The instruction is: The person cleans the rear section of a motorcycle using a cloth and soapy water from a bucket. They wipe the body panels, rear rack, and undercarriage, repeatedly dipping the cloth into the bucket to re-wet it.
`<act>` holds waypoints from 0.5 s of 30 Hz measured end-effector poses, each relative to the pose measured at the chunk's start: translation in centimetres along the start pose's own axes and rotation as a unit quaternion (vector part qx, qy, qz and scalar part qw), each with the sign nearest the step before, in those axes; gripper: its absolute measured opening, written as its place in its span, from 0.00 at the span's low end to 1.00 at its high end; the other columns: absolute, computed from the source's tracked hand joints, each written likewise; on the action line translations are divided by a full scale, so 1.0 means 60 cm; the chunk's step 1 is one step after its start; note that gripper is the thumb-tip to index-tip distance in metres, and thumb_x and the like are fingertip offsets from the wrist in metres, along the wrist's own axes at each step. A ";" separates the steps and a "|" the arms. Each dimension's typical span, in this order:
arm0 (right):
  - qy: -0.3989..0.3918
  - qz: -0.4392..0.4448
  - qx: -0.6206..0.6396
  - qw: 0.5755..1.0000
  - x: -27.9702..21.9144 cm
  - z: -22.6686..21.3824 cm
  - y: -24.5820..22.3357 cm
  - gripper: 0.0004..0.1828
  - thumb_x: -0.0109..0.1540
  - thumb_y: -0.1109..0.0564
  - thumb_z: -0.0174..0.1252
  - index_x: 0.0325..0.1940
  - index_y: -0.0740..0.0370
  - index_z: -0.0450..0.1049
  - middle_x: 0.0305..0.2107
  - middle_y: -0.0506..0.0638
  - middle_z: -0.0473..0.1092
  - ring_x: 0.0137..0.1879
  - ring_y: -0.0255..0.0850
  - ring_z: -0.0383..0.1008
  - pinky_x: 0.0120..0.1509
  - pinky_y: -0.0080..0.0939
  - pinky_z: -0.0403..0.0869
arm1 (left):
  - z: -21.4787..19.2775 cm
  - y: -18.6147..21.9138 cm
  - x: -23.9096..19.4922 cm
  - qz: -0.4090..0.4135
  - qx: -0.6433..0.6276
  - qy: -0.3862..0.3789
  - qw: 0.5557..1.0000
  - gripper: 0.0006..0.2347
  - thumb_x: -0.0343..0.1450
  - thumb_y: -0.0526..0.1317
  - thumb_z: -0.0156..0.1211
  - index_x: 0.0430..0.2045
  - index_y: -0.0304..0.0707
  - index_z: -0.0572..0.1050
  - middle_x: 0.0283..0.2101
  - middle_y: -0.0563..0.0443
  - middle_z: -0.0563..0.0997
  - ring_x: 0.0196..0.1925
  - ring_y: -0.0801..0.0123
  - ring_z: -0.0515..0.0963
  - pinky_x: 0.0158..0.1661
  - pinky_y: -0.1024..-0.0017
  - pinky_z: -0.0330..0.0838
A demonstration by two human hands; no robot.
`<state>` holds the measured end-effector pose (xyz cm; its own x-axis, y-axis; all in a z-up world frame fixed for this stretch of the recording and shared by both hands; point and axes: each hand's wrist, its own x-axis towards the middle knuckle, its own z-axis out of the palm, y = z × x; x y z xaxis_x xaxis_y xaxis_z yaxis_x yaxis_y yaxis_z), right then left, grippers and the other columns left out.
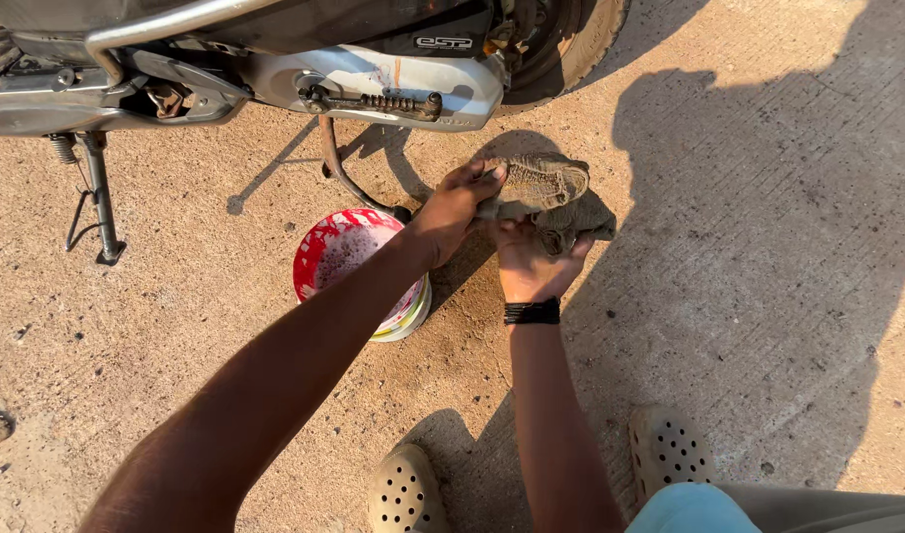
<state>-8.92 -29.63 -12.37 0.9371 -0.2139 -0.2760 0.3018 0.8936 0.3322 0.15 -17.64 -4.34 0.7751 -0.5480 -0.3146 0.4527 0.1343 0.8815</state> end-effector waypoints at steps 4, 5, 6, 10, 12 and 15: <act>0.059 -0.123 -0.156 0.978 -0.037 0.093 -0.013 0.48 0.61 0.21 0.46 0.71 0.59 0.58 0.65 0.65 0.60 0.75 0.60 0.56 0.76 0.71 0.60 | 0.038 -0.004 -0.016 0.014 0.206 0.020 0.978 0.16 0.75 0.47 0.61 0.49 0.32 0.73 0.36 0.44 0.79 0.32 0.67 0.78 0.34 0.65 0.76; 0.041 -0.147 -0.178 0.972 -0.035 0.108 -0.015 0.46 0.63 0.24 0.47 0.72 0.58 0.60 0.66 0.63 0.61 0.76 0.58 0.57 0.77 0.70 0.62 | 0.049 0.011 -0.027 0.008 0.298 0.013 0.954 0.16 0.76 0.47 0.60 0.45 0.31 0.76 0.31 0.42 0.76 0.27 0.66 0.75 0.32 0.63 0.73; -0.001 -0.139 -0.178 0.974 -0.030 0.116 -0.016 0.44 0.64 0.25 0.46 0.72 0.58 0.61 0.66 0.63 0.61 0.76 0.58 0.58 0.78 0.70 0.62 | 0.063 0.029 -0.039 -0.004 0.399 0.062 0.915 0.16 0.77 0.49 0.58 0.46 0.31 0.75 0.30 0.41 0.77 0.29 0.61 0.78 0.34 0.60 0.73; -0.027 -0.101 -0.155 0.982 0.039 0.131 -0.043 0.39 0.66 0.27 0.40 0.69 0.56 0.65 0.64 0.58 0.64 0.70 0.57 0.64 0.76 0.68 0.63 | 0.114 0.133 -0.070 0.353 0.593 0.160 0.706 0.12 0.70 0.38 0.62 0.44 0.30 0.72 0.32 0.38 0.79 0.36 0.48 0.80 0.41 0.53 0.75; 0.023 -0.095 -0.164 0.982 0.076 0.122 -0.054 0.39 0.66 0.27 0.39 0.68 0.55 0.65 0.62 0.56 0.65 0.66 0.55 0.67 0.73 0.66 0.65 | 0.121 0.200 -0.085 0.523 0.605 0.104 0.592 0.10 0.72 0.34 0.62 0.45 0.31 0.72 0.40 0.39 0.76 0.40 0.48 0.77 0.42 0.54 0.72; -0.020 -0.090 -0.228 0.969 0.125 0.129 -0.070 0.38 0.69 0.28 0.40 0.70 0.57 0.64 0.63 0.56 0.64 0.65 0.54 0.68 0.73 0.63 0.67 | 0.121 0.319 -0.093 0.673 0.599 0.001 0.434 0.13 0.72 0.29 0.60 0.50 0.30 0.73 0.48 0.41 0.75 0.43 0.55 0.74 0.43 0.59 0.68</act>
<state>-1.84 -38.05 -8.87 0.8849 -0.3903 -0.2542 0.3613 0.9196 -0.1543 1.28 -17.99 16.86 -0.0177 -0.6378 0.7700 -0.9638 -0.1940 -0.1828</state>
